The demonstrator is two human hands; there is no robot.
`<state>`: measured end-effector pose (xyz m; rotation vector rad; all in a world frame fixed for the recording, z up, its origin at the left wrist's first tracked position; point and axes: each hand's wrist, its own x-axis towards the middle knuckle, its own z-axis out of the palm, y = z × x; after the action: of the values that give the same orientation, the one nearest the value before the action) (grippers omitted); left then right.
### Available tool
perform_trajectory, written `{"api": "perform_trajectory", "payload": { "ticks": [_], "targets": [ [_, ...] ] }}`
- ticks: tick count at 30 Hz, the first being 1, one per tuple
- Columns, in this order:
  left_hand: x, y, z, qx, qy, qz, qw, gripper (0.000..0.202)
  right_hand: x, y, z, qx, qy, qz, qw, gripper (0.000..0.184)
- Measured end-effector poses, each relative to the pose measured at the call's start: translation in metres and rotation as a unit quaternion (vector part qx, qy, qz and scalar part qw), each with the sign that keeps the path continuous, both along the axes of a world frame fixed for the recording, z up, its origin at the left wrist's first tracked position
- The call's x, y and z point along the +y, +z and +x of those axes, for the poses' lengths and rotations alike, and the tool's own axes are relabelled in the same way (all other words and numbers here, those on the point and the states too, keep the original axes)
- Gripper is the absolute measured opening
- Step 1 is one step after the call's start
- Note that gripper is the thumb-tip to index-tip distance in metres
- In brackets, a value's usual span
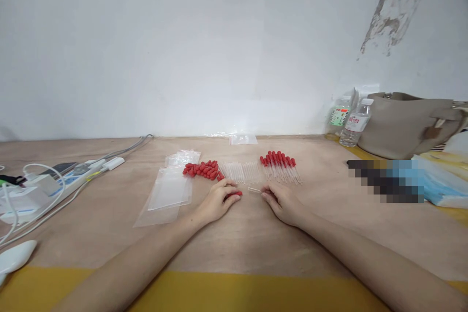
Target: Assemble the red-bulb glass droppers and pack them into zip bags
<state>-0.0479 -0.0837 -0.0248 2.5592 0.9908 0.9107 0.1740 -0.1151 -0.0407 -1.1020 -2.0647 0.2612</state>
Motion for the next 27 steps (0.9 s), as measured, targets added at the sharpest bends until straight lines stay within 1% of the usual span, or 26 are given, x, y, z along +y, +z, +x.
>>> {"api": "perform_trajectory", "payload": {
  "ticks": [5,10,14,17,20,22,24,27],
  "targets": [
    [-0.005,0.002,0.004,-0.050,-0.018,-0.050,0.997,0.018,-0.004,0.002,-0.005,0.013,0.014,-0.009,1.000,0.013],
    [-0.005,-0.005,0.007,-0.099,-0.014,-0.099,0.990,0.016,-0.005,0.002,-0.008,0.016,0.024,-0.014,0.999,0.014],
    [-0.003,-0.012,0.009,-0.159,-0.051,-0.202,0.965,0.016,-0.005,0.003,-0.009,0.003,0.021,-0.018,1.000,0.018],
    [-0.002,-0.016,0.009,-0.180,-0.064,-0.241,0.951,0.017,-0.006,0.003,-0.009,-0.005,0.016,-0.015,1.000,0.019],
    [-0.003,-0.017,0.008,-0.182,-0.066,-0.246,0.950,0.016,-0.004,0.003,-0.008,-0.023,0.032,-0.016,0.999,0.019],
    [-0.004,-0.017,0.008,-0.166,-0.067,-0.240,0.954,0.016,-0.002,0.001,-0.007,-0.038,0.044,-0.023,0.998,0.019],
    [-0.006,-0.015,0.007,-0.135,-0.061,-0.223,0.963,0.016,0.000,-0.001,-0.005,-0.051,0.047,-0.026,0.997,0.019],
    [-0.009,-0.012,0.006,-0.073,-0.043,-0.175,0.981,0.018,0.000,-0.001,-0.005,-0.076,0.040,-0.020,0.996,0.020]
  ]
}}
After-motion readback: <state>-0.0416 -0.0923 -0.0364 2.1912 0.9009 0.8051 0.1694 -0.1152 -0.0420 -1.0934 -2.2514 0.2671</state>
